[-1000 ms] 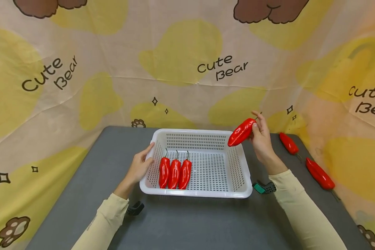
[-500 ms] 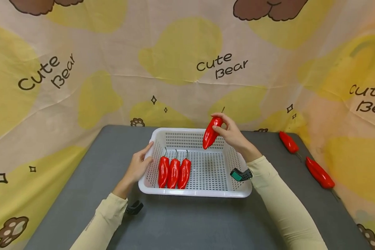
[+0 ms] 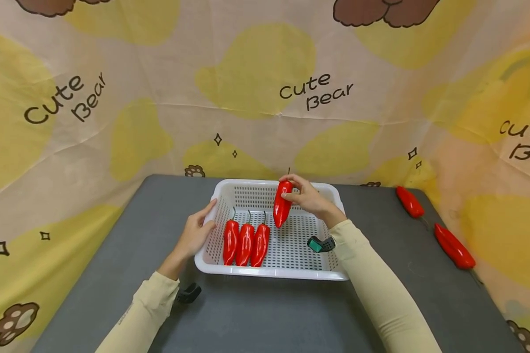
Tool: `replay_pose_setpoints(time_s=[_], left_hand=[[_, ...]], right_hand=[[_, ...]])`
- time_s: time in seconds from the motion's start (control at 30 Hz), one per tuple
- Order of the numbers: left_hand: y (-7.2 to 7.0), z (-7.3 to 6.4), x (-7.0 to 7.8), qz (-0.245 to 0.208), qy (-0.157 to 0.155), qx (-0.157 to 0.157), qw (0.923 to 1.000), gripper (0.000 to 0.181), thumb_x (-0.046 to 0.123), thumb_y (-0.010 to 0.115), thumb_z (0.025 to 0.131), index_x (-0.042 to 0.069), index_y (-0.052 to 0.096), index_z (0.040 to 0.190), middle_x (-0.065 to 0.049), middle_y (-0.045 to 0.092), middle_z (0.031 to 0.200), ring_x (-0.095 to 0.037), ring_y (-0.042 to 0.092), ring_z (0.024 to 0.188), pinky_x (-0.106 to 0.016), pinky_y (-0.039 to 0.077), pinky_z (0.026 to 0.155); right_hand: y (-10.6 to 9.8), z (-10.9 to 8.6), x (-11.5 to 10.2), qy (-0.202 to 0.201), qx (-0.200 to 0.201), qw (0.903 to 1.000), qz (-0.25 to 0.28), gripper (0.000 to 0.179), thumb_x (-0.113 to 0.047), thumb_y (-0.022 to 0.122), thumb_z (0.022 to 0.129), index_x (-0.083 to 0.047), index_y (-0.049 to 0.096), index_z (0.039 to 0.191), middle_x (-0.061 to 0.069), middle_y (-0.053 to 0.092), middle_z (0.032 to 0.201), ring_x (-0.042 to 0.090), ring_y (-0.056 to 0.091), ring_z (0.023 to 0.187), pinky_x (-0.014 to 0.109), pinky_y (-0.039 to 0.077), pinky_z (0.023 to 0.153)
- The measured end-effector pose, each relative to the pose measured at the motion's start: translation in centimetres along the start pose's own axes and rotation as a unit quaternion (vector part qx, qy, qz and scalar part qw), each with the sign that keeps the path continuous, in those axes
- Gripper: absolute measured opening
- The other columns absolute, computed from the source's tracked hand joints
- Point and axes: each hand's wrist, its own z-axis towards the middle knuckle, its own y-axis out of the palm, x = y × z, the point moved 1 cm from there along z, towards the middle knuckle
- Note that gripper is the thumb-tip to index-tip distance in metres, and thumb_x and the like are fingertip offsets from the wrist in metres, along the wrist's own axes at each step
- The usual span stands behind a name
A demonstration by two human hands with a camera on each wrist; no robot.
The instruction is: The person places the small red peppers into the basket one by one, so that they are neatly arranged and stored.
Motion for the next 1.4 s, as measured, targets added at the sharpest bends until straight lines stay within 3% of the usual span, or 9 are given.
replay_pose_setpoints(time_s=[0.13, 0.33, 0.6, 0.73, 1.0, 1.27, 1.4], left_hand=[[-0.1, 0.1, 0.0, -0.003, 0.002, 0.000, 1.0000, 0.063, -0.002, 0.048, 0.093, 0.008, 0.040, 0.155, -0.027, 0.046, 0.153, -0.049, 0.062, 0.116, -0.050, 0.063, 0.079], [0.0, 0.1, -0.1, -0.012, 0.000, -0.006, 0.9999, 0.063, -0.002, 0.048, 0.094, 0.009, 0.039, 0.155, -0.026, 0.045, 0.154, -0.049, 0.062, 0.116, -0.051, 0.063, 0.078], [0.0, 0.3, 0.0, -0.013, -0.002, -0.006, 0.9999, 0.063, -0.002, 0.048, 0.094, 0.009, 0.040, 0.155, -0.028, 0.046, 0.152, -0.049, 0.064, 0.112, -0.049, 0.064, 0.075], [0.0, 0.3, 0.1, -0.008, 0.002, -0.003, 1.0000, 0.064, -0.002, 0.049, 0.093, 0.009, 0.040, 0.155, -0.026, 0.045, 0.154, -0.047, 0.062, 0.117, -0.047, 0.064, 0.077], [-0.1, 0.1, -0.2, -0.001, 0.006, -0.004, 1.0000, 0.063, -0.002, 0.047, 0.093, 0.007, 0.039, 0.155, -0.028, 0.046, 0.152, -0.049, 0.063, 0.112, -0.046, 0.064, 0.074], [0.1, 0.0, -0.2, 0.005, 0.008, -0.006, 0.9999, 0.063, -0.001, 0.048, 0.093, 0.007, 0.039, 0.155, -0.027, 0.044, 0.154, -0.048, 0.063, 0.114, -0.043, 0.064, 0.074], [0.1, 0.0, -0.1, 0.008, 0.015, -0.004, 0.9999, 0.063, -0.002, 0.047, 0.093, 0.005, 0.039, 0.155, -0.028, 0.045, 0.153, -0.048, 0.063, 0.112, -0.045, 0.064, 0.074]], right_hand=[[0.9, 0.2, 0.8, -0.003, -0.029, 0.9970, -0.072, 0.045, -0.004, 0.060, 0.098, -0.001, 0.048, 0.141, 0.024, 0.055, 0.130, 0.032, 0.061, 0.107, 0.036, 0.060, 0.087], [2.1, 0.0, 1.3, -0.022, -0.077, 0.9748, -0.208, 0.040, -0.002, 0.065, 0.094, 0.000, 0.056, 0.133, 0.019, 0.061, 0.119, 0.027, 0.058, 0.103, 0.033, 0.058, 0.085], [2.1, -0.3, 1.5, 0.023, -0.161, 0.9407, -0.298, 0.036, -0.009, 0.067, 0.094, -0.007, 0.062, 0.129, 0.014, 0.062, 0.122, 0.023, 0.055, 0.105, 0.037, 0.053, 0.097], [2.0, -0.4, 1.6, 0.048, -0.182, 0.9281, -0.321, 0.037, -0.010, 0.068, 0.093, -0.010, 0.063, 0.130, 0.012, 0.061, 0.123, 0.022, 0.054, 0.107, 0.041, 0.051, 0.103], [2.4, -0.6, 1.9, 0.088, -0.226, 0.9350, -0.258, 0.040, -0.001, 0.069, 0.090, -0.007, 0.058, 0.128, 0.017, 0.058, 0.124, 0.018, 0.063, 0.087, 0.033, 0.063, 0.077], [2.8, -0.8, 2.1, 0.110, -0.226, 0.9366, -0.244, 0.044, 0.000, 0.071, 0.088, -0.010, 0.055, 0.128, 0.019, 0.058, 0.128, 0.018, 0.065, 0.083, 0.037, 0.064, 0.077], [2.8, -0.7, 2.2, 0.119, -0.217, 0.9336, -0.259, 0.044, -0.004, 0.074, 0.088, -0.013, 0.056, 0.127, 0.017, 0.059, 0.130, 0.021, 0.064, 0.094, 0.035, 0.063, 0.081]])
